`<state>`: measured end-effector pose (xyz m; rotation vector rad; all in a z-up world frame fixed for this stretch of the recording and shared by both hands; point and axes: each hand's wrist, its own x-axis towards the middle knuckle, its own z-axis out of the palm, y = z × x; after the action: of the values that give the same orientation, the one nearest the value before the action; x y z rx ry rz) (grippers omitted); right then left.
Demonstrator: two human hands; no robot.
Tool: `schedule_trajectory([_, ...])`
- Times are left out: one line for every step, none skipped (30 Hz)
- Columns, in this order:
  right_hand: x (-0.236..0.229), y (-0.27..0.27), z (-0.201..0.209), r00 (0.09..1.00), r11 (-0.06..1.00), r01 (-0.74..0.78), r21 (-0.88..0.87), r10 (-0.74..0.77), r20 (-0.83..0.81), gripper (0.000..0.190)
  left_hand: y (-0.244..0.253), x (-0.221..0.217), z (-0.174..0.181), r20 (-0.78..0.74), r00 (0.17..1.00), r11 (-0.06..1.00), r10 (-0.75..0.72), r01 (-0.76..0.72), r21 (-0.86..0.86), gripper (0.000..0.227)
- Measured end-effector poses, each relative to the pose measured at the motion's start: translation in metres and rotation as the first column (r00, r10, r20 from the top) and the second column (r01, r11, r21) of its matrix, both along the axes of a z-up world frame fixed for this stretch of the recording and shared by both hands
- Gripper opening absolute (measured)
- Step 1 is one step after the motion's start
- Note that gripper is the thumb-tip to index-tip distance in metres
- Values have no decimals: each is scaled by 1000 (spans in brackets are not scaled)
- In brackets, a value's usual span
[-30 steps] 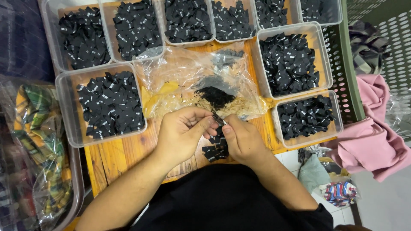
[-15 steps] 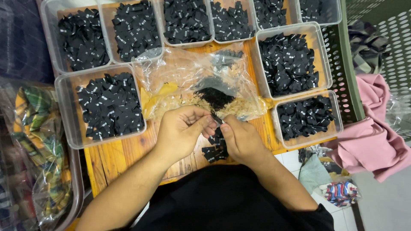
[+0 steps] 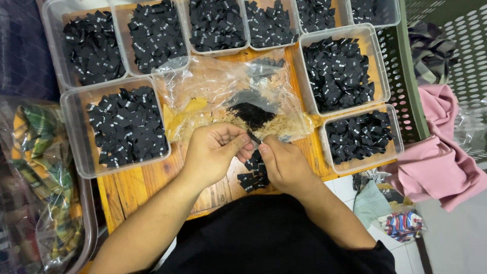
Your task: Trimming excess threads from small black garment components using hand snips
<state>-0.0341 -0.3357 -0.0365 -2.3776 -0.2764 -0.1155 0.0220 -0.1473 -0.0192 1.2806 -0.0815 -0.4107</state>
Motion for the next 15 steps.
schedule_trajectory([1, 0, 1, 1000, 1000, 0, 0, 0, 0, 35, 0, 0, 0, 0, 1000, 1000, 0, 0, 0, 6])
schedule_trajectory([1, 1, 1, 1000, 1000, 1, 4, 0, -13, 36, -1, 0, 0, -7, 1000, 1000, 1, -1, 3, 7])
schedule_trajectory([2, 1, 2, 1000, 1000, 1, 8, -1, -25, 37, -1, 0, 1, -14, 1000, 1000, 3, -3, 6, 7])
schedule_trajectory([4, 0, 3, 1000, 1000, 1, 8, -1, -24, 37, -1, 0, 0, -13, 1000, 1000, 3, -3, 6, 7])
schedule_trajectory([5, -1, 3, 999, 1000, 0, 25, 2, -45, 40, -1, 0, -1, -25, 1000, 1000, 4, -4, 3, 7])
schedule_trajectory([7, -3, 4, 998, 999, -1, 43, 4, -66, 42, -1, 0, -2, -37, 999, 1000, 4, -4, -1, 7])
schedule_trajectory([6, -3, 3, 998, 999, 0, 42, 3, -65, 42, -1, 0, -3, -36, 999, 1000, 3, -3, -1, 7])
schedule_trajectory([6, -4, 3, 994, 1000, 0, 29, 3, -111, 42, -2, 0, -3, -53, 999, 1000, 7, -7, 1, 8])
schedule_trajectory([5, -5, 2, 988, 1000, 1, 16, 2, -157, 43, -2, 1, -3, -70, 998, 1000, 10, -10, 3, 8])
schedule_trajectory([6, -4, 4, 988, 1000, 1, 16, 2, -157, 43, -2, 1, -2, -69, 998, 1000, 9, -9, 3, 8])
schedule_trajectory([6, -4, 6, 985, 999, 9, 33, -3, -175, 43, -1, 1, -1, -71, 997, 1000, 7, -7, 9, 9])
schedule_trajectory([6, -4, 8, 981, 999, 17, 51, -7, -193, 43, -1, 1, 0, -72, 997, 1000, 6, -5, 15, 9])
schedule_trajectory([6, -5, 11, 981, 999, 17, 51, -7, -192, 43, 0, 1, 3, -72, 997, 1000, 6, -5, 15, 9])
schedule_trajectory([6, -6, 14, 972, 996, 28, 85, -7, -234, 42, 0, 1, 6, -78, 997, 1000, 14, -13, 16, 10])
schedule_trajectory([5, -8, 17, 961, 992, 40, 118, -6, -276, 42, 1, 1, 9, -84, 996, 1000, 22, -21, 17, 11])
